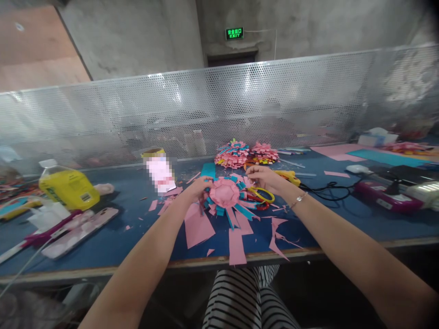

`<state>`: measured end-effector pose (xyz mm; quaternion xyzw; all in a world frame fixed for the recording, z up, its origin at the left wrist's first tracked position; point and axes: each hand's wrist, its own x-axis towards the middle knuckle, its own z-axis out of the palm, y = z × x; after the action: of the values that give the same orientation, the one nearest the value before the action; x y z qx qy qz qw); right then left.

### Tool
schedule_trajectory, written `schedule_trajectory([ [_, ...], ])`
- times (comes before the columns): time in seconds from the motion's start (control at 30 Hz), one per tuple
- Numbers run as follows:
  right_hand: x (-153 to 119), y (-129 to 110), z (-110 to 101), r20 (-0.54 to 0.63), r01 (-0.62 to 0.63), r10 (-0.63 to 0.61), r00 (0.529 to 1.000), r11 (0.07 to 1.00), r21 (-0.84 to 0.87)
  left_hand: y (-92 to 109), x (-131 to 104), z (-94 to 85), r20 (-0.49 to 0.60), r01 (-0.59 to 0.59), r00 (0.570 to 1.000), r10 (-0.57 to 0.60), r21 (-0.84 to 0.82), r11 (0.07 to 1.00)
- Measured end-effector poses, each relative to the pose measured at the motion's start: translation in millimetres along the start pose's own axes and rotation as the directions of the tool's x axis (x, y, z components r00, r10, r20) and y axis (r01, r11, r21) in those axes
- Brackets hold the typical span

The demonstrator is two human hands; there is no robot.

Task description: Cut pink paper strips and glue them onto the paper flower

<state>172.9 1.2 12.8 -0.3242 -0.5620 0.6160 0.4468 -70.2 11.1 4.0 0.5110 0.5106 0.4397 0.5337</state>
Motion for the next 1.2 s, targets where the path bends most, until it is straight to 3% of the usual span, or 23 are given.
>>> schedule_trajectory([
  [0.07, -1.6, -2.0, 1.3, 0.012, -0.009, 0.009, 1.000, 1.000, 0.029, -3.0, 2.6, 0.0, -0.082, -0.012, 0.996, 0.025, 0.156, 0.988],
  [0.13, -2.5, -2.9, 1.3, 0.025, -0.018, 0.017, 1.000, 0.998, 0.055, -5.1, 5.9, -0.8, -0.159, -0.130, 0.972, 0.171, 0.237, 0.963],
  [0.23, -3.2, -2.4, 0.8, 0.074, -0.030, 0.025, 0.997, 0.997, 0.078, -4.4, 7.2, 0.5, -0.210, -0.343, 0.876, 0.435, 0.364, 0.866],
  [0.33, -3.9, -0.4, 2.1, 0.168, -0.029, 0.014, 0.986, 0.996, 0.087, 1.8, -1.3, 10.8, -0.061, -0.459, 0.820, 0.569, 0.525, 0.717],
  [0.43, -4.9, 2.6, 5.1, 0.259, -0.028, 0.003, 0.966, 0.995, 0.092, 9.0, -15.4, 28.3, 0.115, -0.559, 0.794, 0.596, 0.525, 0.642],
  [0.63, -5.3, 7.5, 9.1, 0.338, -0.023, 0.017, 0.941, 1.000, 0.013, 8.2, -25.7, 49.4, 0.171, -0.541, 0.835, 0.523, 0.424, 0.726],
  [0.93, -6.8, 8.1, 11.0, 0.375, 0.068, -0.016, 0.927, 0.990, -0.126, 10.6, -23.9, 49.2, 0.051, -0.372, 0.927, 0.372, 0.243, 0.896],
  [1.2, -6.3, 12.6, 11.4, 0.429, 0.186, -0.087, 0.899, 0.963, -0.195, 7.8, -22.5, 47.4, 0.046, -0.267, 0.963, 0.266, 0.011, 0.964],
])
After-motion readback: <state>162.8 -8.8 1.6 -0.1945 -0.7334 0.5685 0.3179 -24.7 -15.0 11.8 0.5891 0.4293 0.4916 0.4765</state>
